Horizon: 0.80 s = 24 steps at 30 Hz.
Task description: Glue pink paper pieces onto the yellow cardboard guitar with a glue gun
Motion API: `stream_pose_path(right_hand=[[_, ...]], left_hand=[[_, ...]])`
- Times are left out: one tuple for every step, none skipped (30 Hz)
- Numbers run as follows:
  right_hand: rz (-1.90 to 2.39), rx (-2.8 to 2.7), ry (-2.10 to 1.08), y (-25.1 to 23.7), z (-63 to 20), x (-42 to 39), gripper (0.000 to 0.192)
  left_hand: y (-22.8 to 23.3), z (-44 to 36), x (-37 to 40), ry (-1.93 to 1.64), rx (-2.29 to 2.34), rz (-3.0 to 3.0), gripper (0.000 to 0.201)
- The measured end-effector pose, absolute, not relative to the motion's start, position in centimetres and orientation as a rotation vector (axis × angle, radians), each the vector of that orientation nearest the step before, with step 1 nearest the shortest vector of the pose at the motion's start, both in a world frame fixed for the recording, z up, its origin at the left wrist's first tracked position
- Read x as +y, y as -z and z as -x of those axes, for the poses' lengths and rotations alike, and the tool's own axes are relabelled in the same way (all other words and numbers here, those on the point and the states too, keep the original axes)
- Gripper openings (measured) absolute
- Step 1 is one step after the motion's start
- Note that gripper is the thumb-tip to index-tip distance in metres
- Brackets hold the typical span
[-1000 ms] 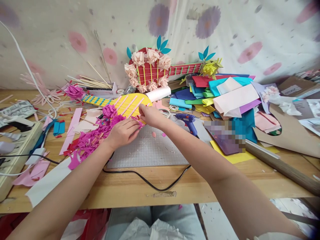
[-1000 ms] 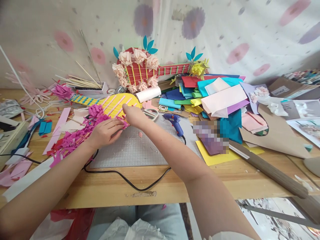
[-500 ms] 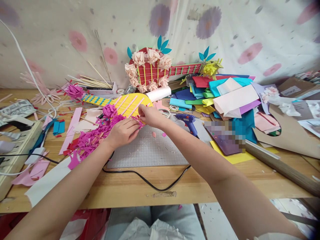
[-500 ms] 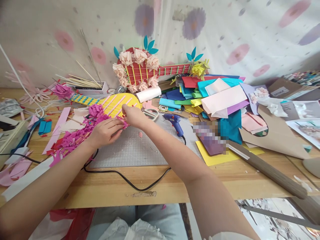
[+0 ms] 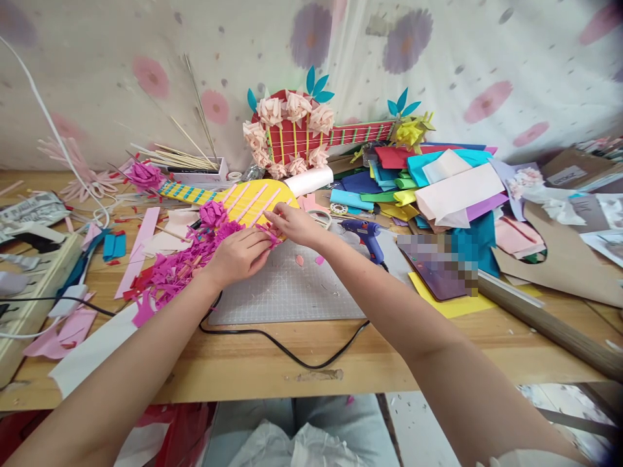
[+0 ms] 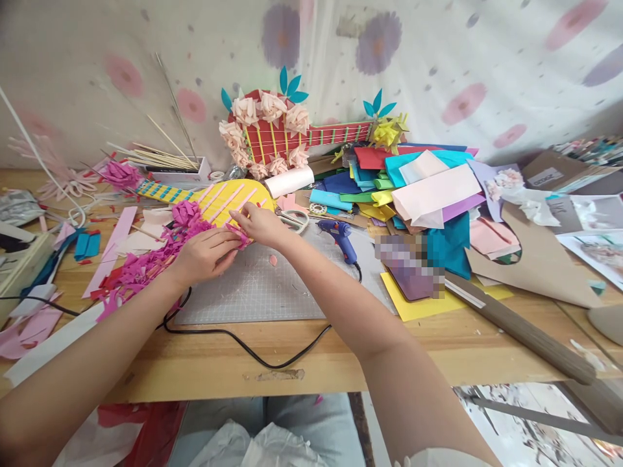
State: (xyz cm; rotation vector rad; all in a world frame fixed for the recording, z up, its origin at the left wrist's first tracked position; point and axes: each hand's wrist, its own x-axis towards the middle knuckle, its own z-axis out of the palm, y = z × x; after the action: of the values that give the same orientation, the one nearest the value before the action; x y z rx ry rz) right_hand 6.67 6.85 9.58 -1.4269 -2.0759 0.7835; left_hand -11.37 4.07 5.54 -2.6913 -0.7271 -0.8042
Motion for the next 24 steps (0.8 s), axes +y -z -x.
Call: stream_pose_path(right_hand=[[1.431,-2.063,-0.776,-9.5,-6.7,6.9,0.031],[1.439,-2.049,-0.767,-9.5,-6.8,6.9,0.031],[1.449,-2.038,-0.76,-9.6,-6.8,7.0,0.031],[1.457,-2.032,-0.758,-9.6,-6.9,7.0,0.031],[1.46,-2.034,-0.763,-9.6,-6.9,6.9,0.031],[1.456,-2.044,-0.774,-9.7,-6.9,6.9,0.032],[1.447,-2.059,-0.786,-9.7,-6.9,6.8,0.033],[1.436,-2.076,-0.794,-9.8,-6.9,6.7,0.034],[1.427,-2.091,-0.795,-9.8,-6.9,6.6,0.034],[1.424,-2.102,-0.789,-9.8,-6.9,6.5,0.034],[1.425,-2.106,-0.778,-9.9,-6.8,6.5,0.034],[1.431,-2.103,-0.763,-9.9,-6.8,6.4,0.033],[1.44,-2.096,-0.749,-9.9,-6.8,6.4,0.033],[1.449,-2.09,-0.739,-9.9,-6.8,6.4,0.032],[1.455,-2.087,-0.732,-9.9,-6.8,6.4,0.032],[1.459,-2.089,-0.729,-9.9,-6.9,6.4,0.032],[1.458,-2.088,-0.73,-9.8,-6.9,6.5,0.031],[1.451,-2.08,-0.736,-9.8,-7.0,6.6,0.03],[1.44,-2.056,-0.749,-9.7,-7.2,6.7,0.028],[1.425,-2.011,-0.773,-9.6,-7.4,6.7,0.025],[1.408,-1.945,-0.815,-9.5,-7.7,6.7,0.021],[1.387,-1.865,-0.879,-9.4,-8.0,6.7,0.017],[1.365,-1.775,-0.964,-9.4,-8.4,6.5,0.014],[1.345,-1.681,-1.06,-9.3,-8.8,6.2,0.012]], left_hand=[[-5.5,11.4,4.1,0.804,-0.732,2.694,0.026],[-5.5,11.4,4.1,0.805,-0.735,2.695,0.026],[-5.5,11.4,4.1,0.806,-0.735,2.694,0.026],[-5.4,11.4,4.1,0.808,-0.735,2.693,0.026],[-5.4,11.4,4.1,0.809,-0.733,2.692,0.025],[-5.4,11.4,4.1,0.811,-0.731,2.691,0.025],[-5.4,11.4,4.1,0.813,-0.73,2.693,0.025],[-5.3,11.4,4.1,0.815,-0.73,2.696,0.025],[-5.3,11.4,4.2,0.817,-0.732,2.702,0.026],[-5.3,11.4,4.2,0.817,-0.738,2.709,0.026],[-5.3,11.4,4.2,0.814,-0.745,2.716,0.026],[-5.3,11.4,4.2,0.807,-0.751,2.721,0.027],[-5.3,11.4,4.1,0.799,-0.757,2.723,0.027],[-5.3,11.4,4.2,0.792,-0.762,2.724,0.027],[-5.3,11.4,4.2,0.787,-0.768,2.726,0.027],[-5.3,11.4,4.2,0.786,-0.776,2.731,0.027],[-5.4,11.4,4.2,0.788,-0.786,2.738,0.027],[-5.4,11.4,4.2,0.795,-0.795,2.745,0.027],[-5.5,11.4,4.1,0.804,-0.8,2.751,0.027],[-5.6,11.3,4.1,0.815,-0.803,2.752,0.027],[-5.7,11.3,3.9,0.828,-0.808,2.746,0.026],[-5.7,11.2,3.7,0.85,-0.819,2.729,0.026],[-5.8,11.0,3.5,0.882,-0.844,2.697,0.024],[-5.8,10.8,3.2,0.926,-0.89,2.649,0.022]])
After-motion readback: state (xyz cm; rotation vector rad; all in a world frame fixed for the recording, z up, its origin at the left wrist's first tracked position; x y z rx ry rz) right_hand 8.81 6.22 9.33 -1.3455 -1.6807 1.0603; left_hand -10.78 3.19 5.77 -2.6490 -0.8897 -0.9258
